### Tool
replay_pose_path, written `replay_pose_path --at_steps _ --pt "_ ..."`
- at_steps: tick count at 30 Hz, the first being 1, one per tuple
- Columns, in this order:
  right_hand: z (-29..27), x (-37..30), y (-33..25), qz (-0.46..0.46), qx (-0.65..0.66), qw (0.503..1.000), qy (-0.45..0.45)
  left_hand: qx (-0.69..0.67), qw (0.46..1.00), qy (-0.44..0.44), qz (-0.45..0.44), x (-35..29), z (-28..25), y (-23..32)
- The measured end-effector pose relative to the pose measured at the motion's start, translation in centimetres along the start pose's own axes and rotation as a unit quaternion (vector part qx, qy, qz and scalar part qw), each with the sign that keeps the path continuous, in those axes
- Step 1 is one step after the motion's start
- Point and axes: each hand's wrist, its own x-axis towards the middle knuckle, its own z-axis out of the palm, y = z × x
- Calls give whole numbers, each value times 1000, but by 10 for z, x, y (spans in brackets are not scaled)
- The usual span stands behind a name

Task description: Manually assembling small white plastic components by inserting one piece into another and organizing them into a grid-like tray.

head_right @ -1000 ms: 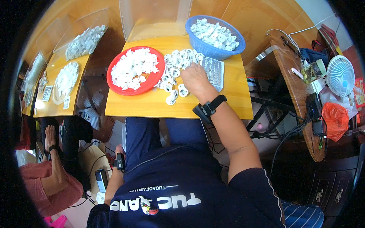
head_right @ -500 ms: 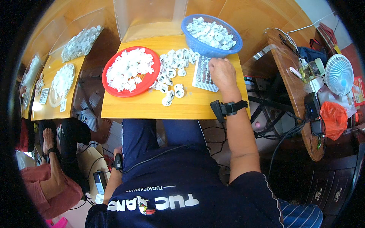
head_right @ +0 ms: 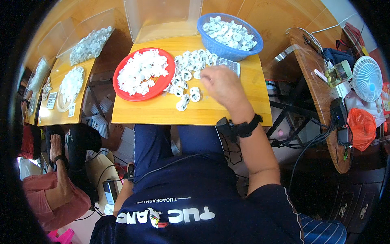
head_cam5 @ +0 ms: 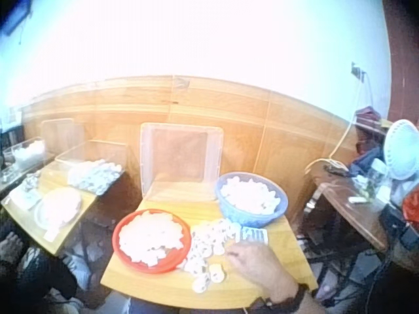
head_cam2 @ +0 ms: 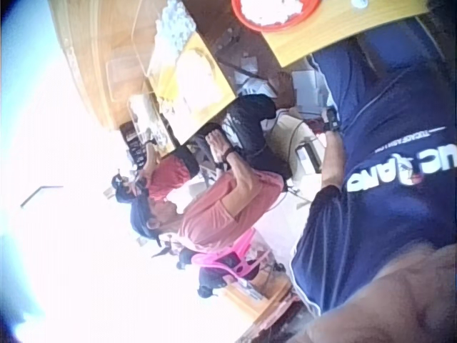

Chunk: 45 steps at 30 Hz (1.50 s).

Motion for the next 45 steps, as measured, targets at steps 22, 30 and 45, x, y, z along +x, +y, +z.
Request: replay_pose_path --at_steps 22,30,45 --pt "25 -45 -31 176 273 946 7 -392 920 -4 17 -83 -145 213" --pt "-18 -51 -84 117 359 926 10 -363 882 -126 272 -160 -153 402" --pt "-20 -68 -85 122 485 859 -105 -610 593 -508 135 -156 -60 451"
